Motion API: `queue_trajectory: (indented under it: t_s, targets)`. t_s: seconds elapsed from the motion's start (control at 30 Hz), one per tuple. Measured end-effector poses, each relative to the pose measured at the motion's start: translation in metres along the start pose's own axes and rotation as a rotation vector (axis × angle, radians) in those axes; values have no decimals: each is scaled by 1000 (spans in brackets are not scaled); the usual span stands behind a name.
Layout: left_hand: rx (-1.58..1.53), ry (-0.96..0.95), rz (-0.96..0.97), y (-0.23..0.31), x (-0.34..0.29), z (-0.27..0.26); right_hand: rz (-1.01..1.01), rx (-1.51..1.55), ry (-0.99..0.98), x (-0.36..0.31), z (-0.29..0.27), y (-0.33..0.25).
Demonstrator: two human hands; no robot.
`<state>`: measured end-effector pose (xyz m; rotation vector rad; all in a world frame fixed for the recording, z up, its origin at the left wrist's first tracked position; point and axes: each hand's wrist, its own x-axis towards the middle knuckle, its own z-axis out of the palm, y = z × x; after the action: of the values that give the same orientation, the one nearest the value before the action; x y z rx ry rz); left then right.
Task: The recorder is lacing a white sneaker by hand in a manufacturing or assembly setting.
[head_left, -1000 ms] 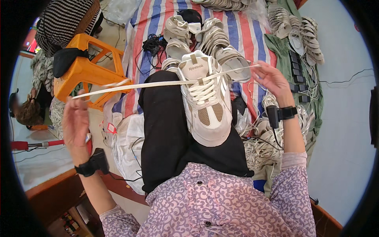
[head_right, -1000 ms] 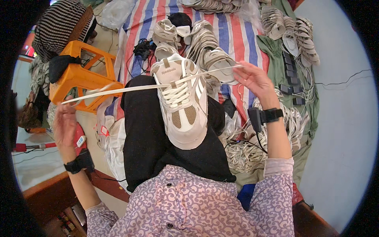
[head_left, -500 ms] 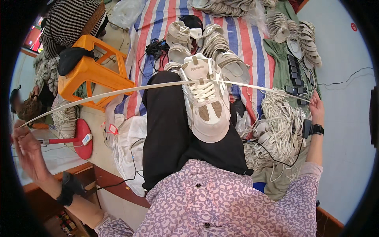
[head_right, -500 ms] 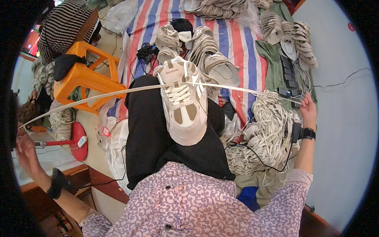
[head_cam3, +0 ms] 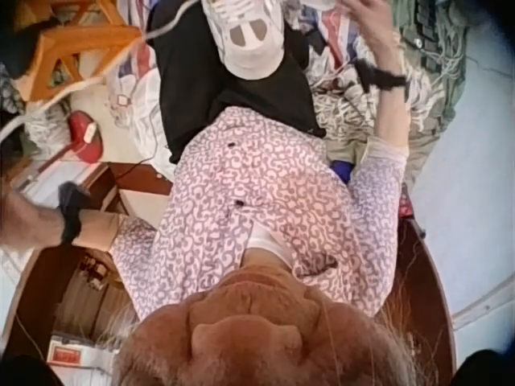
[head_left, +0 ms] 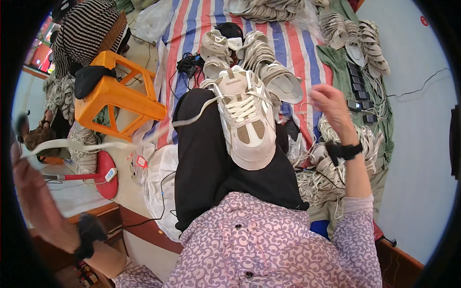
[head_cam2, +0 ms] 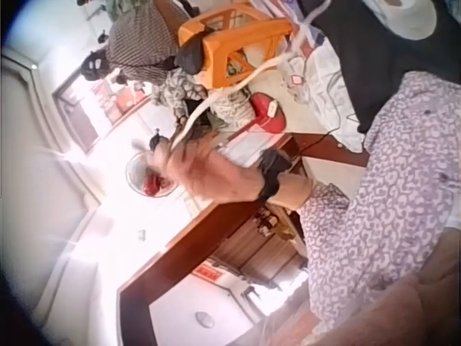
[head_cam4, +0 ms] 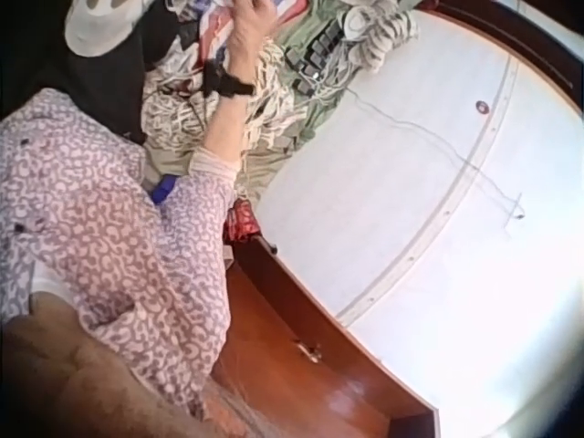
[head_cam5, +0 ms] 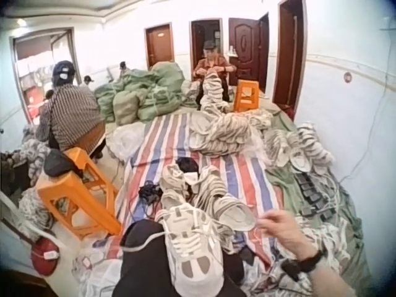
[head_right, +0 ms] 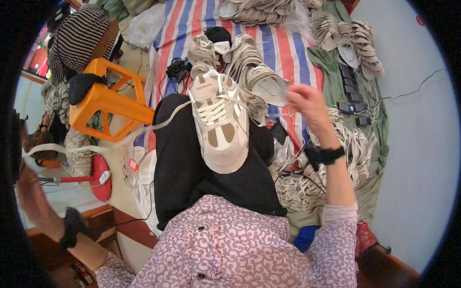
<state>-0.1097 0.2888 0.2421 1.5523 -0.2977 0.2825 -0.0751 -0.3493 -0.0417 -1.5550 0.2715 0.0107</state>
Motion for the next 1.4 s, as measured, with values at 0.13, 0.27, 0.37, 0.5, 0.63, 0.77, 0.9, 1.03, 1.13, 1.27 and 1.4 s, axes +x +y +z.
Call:
queue_trajectory:
  t_s: [0.13, 0.27, 0.37, 0.5, 0.63, 0.77, 0.9, 1.03, 1.13, 1.27, 1.4]
  targets:
    - [149, -191, -239, -127, 30, 162, -36, 68, -253, 20, 71, -12]
    - [15, -264, -575, -203, 28, 225, -35, 81, -275, 29, 95, -7]
    - [85, -280, -558, -240, 24, 240, -51, 73, -302, 26, 107, -13]
    - [203, -355, -426, -270, 19, 257, -45, 46, -286, 28, 108, -16]
    - [492, -384, -294, -277, 19, 264, -35, -101, -267, 30, 108, -26]
    - [554, -411, -255, -277, 13, 266, -45, -212, -351, 41, 110, -36]
    - [552, -451, -250, -274, 9, 265, 65, -230, -413, 51, 116, -43]
    - [627, -463, -278, -262, 6, 266, -437, -750, -265, 39, 138, -60]
    - [613, -465, -239, -269, 4, 264, -897, -619, -250, 39, 162, -66]
    - [532, -440, -218, -274, 2, 264, -941, -923, -381, 32, 167, -54]
    - [607, -493, -172, -267, 5, 267, -524, -700, -466, 37, 158, -66]
